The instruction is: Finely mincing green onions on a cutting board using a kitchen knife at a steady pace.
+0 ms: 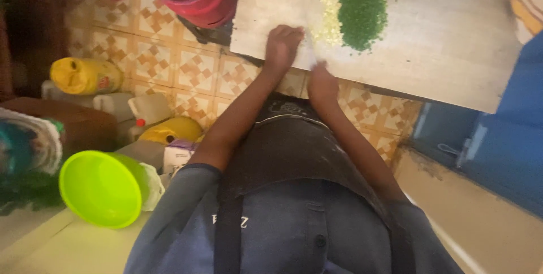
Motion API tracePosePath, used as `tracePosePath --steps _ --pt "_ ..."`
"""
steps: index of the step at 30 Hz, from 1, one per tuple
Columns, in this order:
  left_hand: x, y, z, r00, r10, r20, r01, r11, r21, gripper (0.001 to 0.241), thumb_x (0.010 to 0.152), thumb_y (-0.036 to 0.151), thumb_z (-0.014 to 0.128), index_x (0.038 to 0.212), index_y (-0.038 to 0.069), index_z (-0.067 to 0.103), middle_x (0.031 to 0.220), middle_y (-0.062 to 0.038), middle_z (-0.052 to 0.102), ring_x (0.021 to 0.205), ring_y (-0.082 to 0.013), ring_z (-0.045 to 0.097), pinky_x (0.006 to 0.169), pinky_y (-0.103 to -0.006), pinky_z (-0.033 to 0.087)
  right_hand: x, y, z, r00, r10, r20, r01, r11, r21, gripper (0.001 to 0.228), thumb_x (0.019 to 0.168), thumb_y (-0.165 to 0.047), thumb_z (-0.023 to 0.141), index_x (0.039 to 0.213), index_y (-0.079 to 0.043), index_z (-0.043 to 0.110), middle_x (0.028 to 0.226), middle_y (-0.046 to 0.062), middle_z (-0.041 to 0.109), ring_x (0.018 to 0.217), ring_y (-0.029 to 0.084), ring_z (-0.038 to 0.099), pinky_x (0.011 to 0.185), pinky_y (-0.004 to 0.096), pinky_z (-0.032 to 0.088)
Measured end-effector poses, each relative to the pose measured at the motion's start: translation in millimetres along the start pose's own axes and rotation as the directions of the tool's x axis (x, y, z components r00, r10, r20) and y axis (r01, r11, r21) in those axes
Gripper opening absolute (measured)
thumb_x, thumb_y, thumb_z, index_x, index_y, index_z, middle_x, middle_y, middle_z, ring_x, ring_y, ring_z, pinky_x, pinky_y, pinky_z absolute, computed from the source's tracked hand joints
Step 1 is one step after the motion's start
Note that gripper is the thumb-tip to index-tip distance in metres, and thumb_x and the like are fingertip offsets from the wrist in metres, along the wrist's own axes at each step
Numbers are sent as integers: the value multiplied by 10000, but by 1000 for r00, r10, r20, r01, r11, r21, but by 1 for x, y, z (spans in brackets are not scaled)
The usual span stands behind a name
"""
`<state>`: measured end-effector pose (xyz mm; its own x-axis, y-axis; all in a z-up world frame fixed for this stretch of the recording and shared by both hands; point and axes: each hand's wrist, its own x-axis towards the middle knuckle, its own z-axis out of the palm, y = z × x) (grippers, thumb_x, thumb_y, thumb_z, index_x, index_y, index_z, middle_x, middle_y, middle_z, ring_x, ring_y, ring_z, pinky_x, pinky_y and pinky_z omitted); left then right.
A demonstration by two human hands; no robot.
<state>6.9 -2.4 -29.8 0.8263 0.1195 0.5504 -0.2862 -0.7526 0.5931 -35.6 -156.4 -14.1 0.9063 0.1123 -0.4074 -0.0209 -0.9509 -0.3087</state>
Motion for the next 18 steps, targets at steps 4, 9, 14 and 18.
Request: tracePosePath --steps 4,9,14,18 --pt "-6 -13 13 998 59 -8 -59 997 58 60 812 202 662 824 159 701 895 13 680 856 -196 612 797 -323 431 -36 6 -26 996 -77 53 81 994 -68 308 952 -196 361 944 40 558 757 247 615 824 426 631 672 545 491" --pt "0 -3 -1 999 -37 -3 36 994 -100 86 820 205 642 789 145 695 803 9 674 783 -223 614 756 -330 448 -26 -33 -56 999 -44 -10 44 999 -4 340 967 -274 274 1032 20 433 745 226 601 780 452 626 669 556 483" --pt "-4 -5 3 999 -39 12 40 992 -119 34 789 154 667 792 136 695 794 -4 675 785 -222 619 731 -336 444 -27 -38 -50 996 -90 -28 87 990 -115 283 964 -294 286 990 -37 401 694 183 608 714 390 649 626 494 510" --pt "3 1 -9 999 -49 23 51 990 -131 32 762 115 693 790 131 688 814 16 679 798 -193 629 763 -306 442 -21 -40 -48 994 -109 -21 106 987 -118 241 963 -237 298 976 -15 392 691 202 609 708 406 648 624 501 512"
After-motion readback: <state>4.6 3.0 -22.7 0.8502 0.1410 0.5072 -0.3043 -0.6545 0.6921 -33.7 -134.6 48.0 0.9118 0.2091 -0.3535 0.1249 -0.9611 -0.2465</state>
